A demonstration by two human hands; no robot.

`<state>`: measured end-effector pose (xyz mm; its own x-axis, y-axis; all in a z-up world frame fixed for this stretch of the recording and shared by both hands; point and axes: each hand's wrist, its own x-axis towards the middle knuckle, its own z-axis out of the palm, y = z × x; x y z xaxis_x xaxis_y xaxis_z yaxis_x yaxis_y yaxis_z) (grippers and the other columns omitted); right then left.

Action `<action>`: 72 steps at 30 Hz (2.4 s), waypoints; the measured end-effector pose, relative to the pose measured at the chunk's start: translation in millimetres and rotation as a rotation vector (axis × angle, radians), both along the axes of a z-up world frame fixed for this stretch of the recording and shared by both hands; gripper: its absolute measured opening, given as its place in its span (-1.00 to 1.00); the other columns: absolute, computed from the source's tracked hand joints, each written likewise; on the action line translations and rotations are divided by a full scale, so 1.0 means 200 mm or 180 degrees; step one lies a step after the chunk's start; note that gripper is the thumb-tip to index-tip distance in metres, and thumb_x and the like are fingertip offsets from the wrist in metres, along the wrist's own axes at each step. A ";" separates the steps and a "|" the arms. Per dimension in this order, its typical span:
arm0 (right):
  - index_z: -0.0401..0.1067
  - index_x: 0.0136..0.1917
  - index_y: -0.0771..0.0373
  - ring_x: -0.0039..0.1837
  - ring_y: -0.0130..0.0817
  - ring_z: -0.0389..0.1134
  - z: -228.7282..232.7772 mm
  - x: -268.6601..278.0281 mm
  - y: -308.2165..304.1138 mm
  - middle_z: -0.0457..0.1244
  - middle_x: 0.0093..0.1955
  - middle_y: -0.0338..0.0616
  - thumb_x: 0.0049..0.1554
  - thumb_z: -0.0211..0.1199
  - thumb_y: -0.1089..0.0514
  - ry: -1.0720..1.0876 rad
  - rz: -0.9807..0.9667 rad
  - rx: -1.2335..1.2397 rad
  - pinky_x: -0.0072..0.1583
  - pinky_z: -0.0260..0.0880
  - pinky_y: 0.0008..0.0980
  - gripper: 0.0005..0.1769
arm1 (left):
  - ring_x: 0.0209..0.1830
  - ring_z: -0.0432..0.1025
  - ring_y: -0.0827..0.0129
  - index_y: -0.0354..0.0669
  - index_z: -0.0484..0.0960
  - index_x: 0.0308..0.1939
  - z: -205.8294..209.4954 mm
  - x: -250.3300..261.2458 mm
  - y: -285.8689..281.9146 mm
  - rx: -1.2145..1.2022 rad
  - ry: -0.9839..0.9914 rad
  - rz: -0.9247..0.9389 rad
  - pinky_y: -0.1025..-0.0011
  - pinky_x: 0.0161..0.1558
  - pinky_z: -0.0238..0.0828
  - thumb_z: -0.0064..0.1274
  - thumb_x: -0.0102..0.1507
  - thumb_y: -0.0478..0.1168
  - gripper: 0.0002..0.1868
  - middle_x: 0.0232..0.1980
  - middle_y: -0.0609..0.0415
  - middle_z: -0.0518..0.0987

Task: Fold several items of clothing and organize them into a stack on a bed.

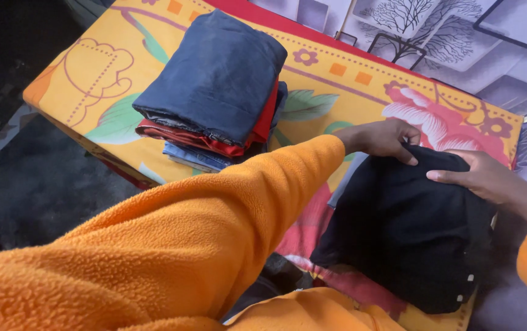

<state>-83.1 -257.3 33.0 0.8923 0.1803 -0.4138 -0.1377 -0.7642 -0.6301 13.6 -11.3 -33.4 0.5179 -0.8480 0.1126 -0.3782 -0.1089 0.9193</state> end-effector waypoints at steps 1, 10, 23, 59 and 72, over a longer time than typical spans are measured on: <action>0.50 0.30 0.30 0.06 -0.39 0.39 0.01 0.01 0.01 0.44 0.02 -0.12 -0.02 0.43 -0.09 0.0048 0.0017 0.0054 0.13 0.36 -0.35 -0.31 | -0.35 0.50 0.39 -0.21 0.63 -0.32 -0.03 0.02 -0.01 -0.0155 -0.0185 0.0036 0.31 -0.28 0.43 0.36 0.03 0.08 -0.56 -0.38 0.06 0.63; 0.43 0.40 0.29 0.20 -0.24 0.38 -0.20 0.09 -0.14 0.42 0.14 0.04 -0.04 0.47 -0.13 0.0076 0.0435 -0.0324 0.22 0.34 -0.24 -0.18 | -0.03 0.58 0.21 -0.12 0.68 -0.06 0.00 -0.03 0.11 0.1439 -0.0703 0.0708 0.12 0.12 0.39 0.22 0.19 0.20 -0.50 -0.11 0.03 0.70; 0.05 0.64 0.26 0.69 -0.05 -0.10 -0.51 -0.47 0.11 -0.07 0.70 0.02 0.26 -0.06 -0.32 -0.2192 0.0125 -0.1775 0.49 -0.09 0.16 -0.12 | 0.66 -0.09 0.09 0.11 0.16 0.53 -0.24 -0.55 -0.05 0.1499 -0.2578 0.1162 -0.19 0.49 -0.17 -0.16 0.30 0.27 -0.23 0.64 0.02 0.03; 0.31 0.39 0.30 0.24 -0.27 0.31 -0.42 -1.38 -0.16 0.26 0.21 -0.19 0.39 0.19 0.05 -0.0059 -0.3678 0.2056 0.11 0.37 -0.01 -0.59 | 0.17 0.40 0.01 -0.20 0.56 0.01 -0.10 -1.36 0.08 0.1174 -0.1044 0.1422 0.08 0.18 0.28 0.25 0.11 -0.04 -0.52 0.05 -0.09 0.55; 0.55 0.14 0.32 -0.27 -0.34 0.32 -0.42 -1.28 0.45 0.36 -0.18 -0.06 0.30 0.22 0.15 -0.0336 -0.2835 0.0667 -0.20 0.28 -0.39 -0.76 | -0.25 0.64 0.15 -0.18 0.52 -0.20 -0.16 -1.16 0.08 -0.0292 0.1242 0.1347 0.16 -0.14 0.52 0.06 0.29 -0.09 -0.78 -0.33 -0.01 0.67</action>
